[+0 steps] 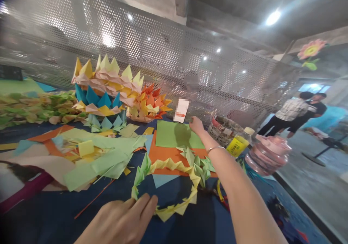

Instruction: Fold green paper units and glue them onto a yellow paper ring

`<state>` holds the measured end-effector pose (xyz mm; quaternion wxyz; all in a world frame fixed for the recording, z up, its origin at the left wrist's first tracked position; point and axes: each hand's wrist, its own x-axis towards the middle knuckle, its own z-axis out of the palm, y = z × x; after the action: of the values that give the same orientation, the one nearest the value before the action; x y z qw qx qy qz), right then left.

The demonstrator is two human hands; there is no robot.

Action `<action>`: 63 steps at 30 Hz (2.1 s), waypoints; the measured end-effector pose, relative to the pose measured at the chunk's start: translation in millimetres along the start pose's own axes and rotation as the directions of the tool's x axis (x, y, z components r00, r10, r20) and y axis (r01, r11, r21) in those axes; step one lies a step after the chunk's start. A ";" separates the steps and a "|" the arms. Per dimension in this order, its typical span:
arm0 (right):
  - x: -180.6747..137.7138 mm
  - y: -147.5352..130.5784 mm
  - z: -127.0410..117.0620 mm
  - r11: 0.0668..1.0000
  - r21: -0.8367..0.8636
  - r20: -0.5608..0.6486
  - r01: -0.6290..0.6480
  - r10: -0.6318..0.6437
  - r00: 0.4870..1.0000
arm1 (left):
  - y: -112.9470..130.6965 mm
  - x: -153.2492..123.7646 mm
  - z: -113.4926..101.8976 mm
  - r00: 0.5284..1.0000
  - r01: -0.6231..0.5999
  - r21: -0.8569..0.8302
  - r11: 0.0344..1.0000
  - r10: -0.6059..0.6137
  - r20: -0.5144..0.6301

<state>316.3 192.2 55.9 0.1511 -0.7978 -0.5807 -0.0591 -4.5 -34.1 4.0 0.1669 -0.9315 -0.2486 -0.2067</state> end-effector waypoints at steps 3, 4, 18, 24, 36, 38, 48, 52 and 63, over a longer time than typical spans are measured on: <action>-28.7 10.7 -31.1 0.997 -0.066 0.017 0.050 -0.049 0.999 | 3.4 -1.4 -6.2 0.998 0.021 -0.014 1.000 -0.020 0.059; -41.5 14.0 -41.9 0.994 -0.085 0.032 0.073 -0.070 0.997 | 5.0 -2.2 -8.3 0.997 0.028 -0.016 0.999 -0.027 0.072; -248.9 32.3 -73.4 0.931 -0.306 0.114 0.197 -0.170 0.979 | 24.7 -2.1 -27.4 0.978 0.125 -0.015 0.992 -0.121 0.170; -253.1 28.8 -56.3 0.949 -0.268 -0.007 0.167 -0.176 0.984 | 24.3 -9.6 -21.9 0.948 -0.289 -0.308 0.907 0.226 -0.224; -267.6 18.0 -73.9 0.952 0.165 -0.360 0.258 -0.185 0.914 | 11.0 21.9 -27.8 0.865 -0.270 -0.145 0.952 0.174 -0.470; -276.2 10.8 -76.4 0.908 0.269 -0.345 0.320 -0.220 0.913 | 10.6 32.4 -28.6 0.873 -0.245 -0.107 0.964 0.171 -0.458; -307.0 -4.6 -82.3 0.651 0.577 -0.288 0.492 -0.402 0.869 | 21.7 43.0 -28.8 0.812 -0.382 -0.149 0.912 0.255 -0.526; -313.7 -3.8 -82.0 0.580 0.600 -0.343 0.552 -0.437 0.832 | 28.8 42.3 -37.2 0.843 -0.256 -0.603 0.756 -0.131 -0.522; -321.2 -16.2 -72.2 0.508 0.492 -0.472 0.708 -0.527 0.706 | 33.5 34.5 -37.1 0.915 0.020 -0.965 0.260 -0.395 -0.088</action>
<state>204.4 -117.5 40.4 0.4577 -0.4163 -0.7856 -0.0118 29.5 -63.4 45.0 -0.4114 -0.7578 -0.1683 -0.4776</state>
